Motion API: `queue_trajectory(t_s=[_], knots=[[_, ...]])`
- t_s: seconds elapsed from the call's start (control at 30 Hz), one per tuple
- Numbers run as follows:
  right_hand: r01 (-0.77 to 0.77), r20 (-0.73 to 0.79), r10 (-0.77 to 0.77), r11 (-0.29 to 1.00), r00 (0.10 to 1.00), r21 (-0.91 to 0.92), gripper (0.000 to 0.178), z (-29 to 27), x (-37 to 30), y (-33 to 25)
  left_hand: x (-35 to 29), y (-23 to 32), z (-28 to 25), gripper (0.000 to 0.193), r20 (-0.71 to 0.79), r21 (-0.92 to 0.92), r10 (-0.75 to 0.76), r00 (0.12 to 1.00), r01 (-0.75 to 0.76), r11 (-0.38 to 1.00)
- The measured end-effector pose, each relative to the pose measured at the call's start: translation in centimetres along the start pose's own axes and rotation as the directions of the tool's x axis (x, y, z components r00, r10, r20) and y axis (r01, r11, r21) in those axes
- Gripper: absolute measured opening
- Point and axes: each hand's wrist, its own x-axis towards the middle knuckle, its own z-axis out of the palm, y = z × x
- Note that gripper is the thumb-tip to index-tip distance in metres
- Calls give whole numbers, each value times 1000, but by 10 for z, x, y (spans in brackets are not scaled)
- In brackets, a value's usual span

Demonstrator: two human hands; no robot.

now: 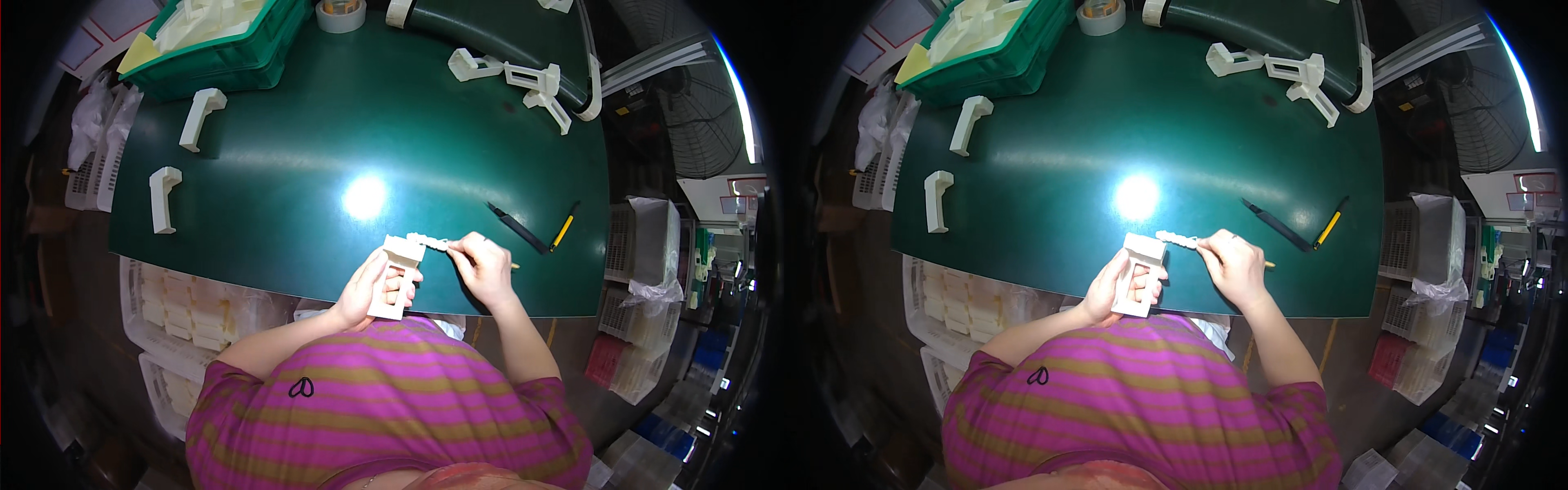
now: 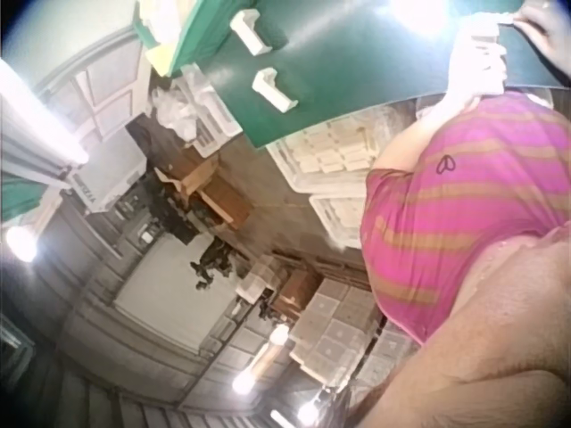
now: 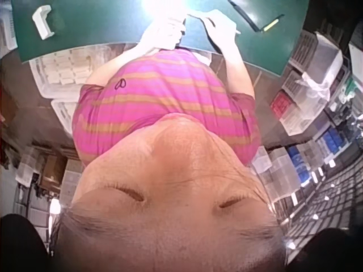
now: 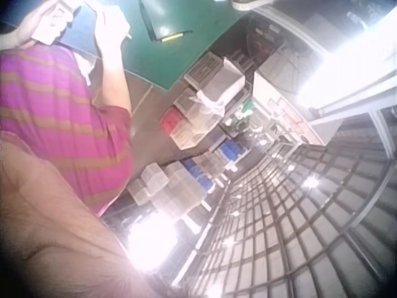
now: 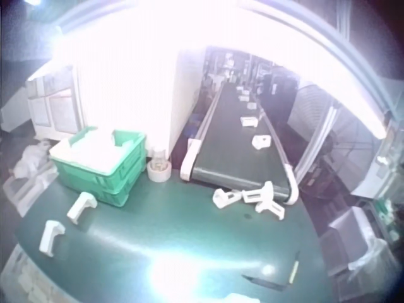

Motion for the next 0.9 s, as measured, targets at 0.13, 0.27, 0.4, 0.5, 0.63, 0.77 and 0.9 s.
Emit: queue_trajectory(t_s=[0.13, 0.27, 0.4, 0.5, 0.63, 0.77, 0.9], knots=[[-104, -170, 138, 976, 976, 193, 8, -4, 1, 0, 8, 2, 0, 39, 29, 37, 27, 999, -28, 999], [-46, 24, 41, 965, 999, 257, 7, -4, 6, -13, 5, 4, 1, 39, 40, 26, -29, 999, 28, 999], [-12, 77, 14, 1000, 997, -24, 6, 7, 8, 8, -1, -1, 1, 43, 48, 34, -61, 997, 59, 998], [-199, -21, 223, 904, 974, 379, 5, 2, 3, 11, 4, -3, -3, 47, 67, 31, -23, 998, 21, 999], [2, 43, -23, 902, 999, 432, 10, 2, 11, 10, 1, 7, 3, 49, 78, 13, -141, 987, 141, 990], [-52, 188, -80, 792, 979, 608, 13, -2, 15, 18, -1, 7, -5, 50, 165, 8, -193, 967, 194, 981], [-160, 294, -37, 770, 955, 617, 9, -8, 14, 19, 0, 8, -5, 51, 208, -44, -228, 951, 242, 969]])
